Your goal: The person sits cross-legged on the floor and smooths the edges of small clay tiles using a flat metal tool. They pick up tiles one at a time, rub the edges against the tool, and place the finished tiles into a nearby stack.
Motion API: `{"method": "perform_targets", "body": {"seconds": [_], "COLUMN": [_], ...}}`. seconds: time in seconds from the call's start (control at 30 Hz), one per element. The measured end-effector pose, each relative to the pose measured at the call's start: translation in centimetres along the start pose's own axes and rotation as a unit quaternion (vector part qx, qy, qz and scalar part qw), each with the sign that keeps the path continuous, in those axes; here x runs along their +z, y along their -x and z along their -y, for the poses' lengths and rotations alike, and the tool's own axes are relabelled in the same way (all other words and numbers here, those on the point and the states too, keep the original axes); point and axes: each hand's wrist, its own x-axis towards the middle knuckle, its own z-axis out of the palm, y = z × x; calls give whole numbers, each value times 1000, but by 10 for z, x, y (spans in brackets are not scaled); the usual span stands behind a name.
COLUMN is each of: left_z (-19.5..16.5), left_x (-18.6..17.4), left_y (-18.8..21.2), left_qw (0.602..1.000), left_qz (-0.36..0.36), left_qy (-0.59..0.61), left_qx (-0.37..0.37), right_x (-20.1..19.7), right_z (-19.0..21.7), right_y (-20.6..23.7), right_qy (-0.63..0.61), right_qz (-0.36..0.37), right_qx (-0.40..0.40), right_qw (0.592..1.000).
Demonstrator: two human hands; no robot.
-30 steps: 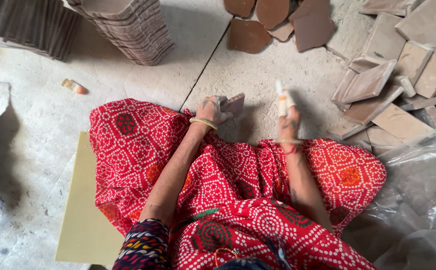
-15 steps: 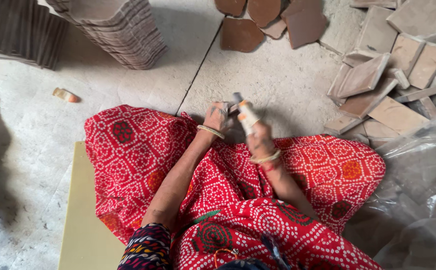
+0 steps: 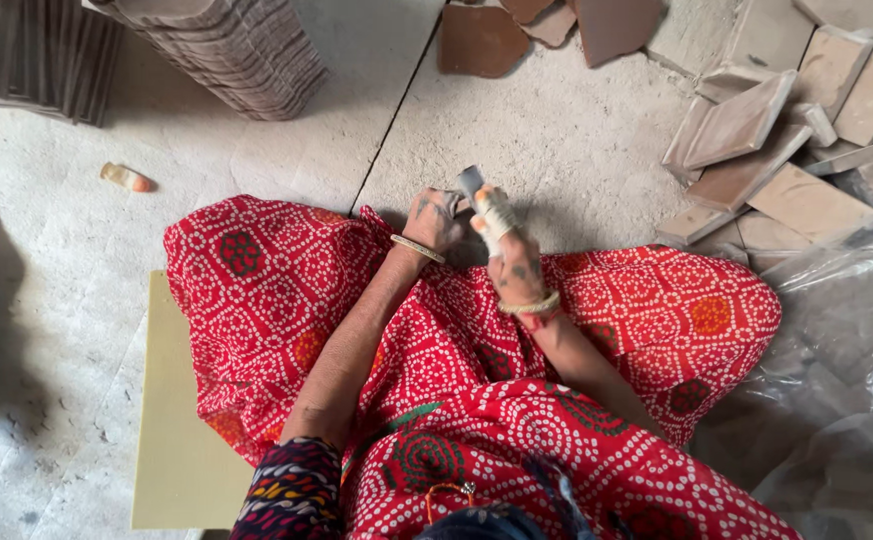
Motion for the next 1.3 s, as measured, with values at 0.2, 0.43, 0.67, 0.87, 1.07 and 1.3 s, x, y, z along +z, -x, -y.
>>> {"method": "perform_targets", "body": {"seconds": [0.2,0.43,0.67,0.87,1.07,1.3], "left_z": [8,2,6,34,52,47], "left_x": [-1,-19,-64,-51,-35,-48], "left_y": [4,12,14,3,-7,1], "left_qw": [988,977,890,933,976,954], "left_qz": [12,76,44,123,-90,136], "left_qy": [152,115,431,294,80,213], "left_qx": [-34,-163,-146,-165,182,-162], "right_x": [-8,-19,-22,-4,24,0], "right_z": [42,16,53,93,97,91], "right_y": [-4,-11,-7,-29,-40,-34], "right_qy": [56,92,-37,111,58,87], "right_qz": [-10,81,-22,-5,29,79], "right_qx": [-49,161,63,-206,-244,-251], "right_qw": [997,979,997,972,968,961]}}
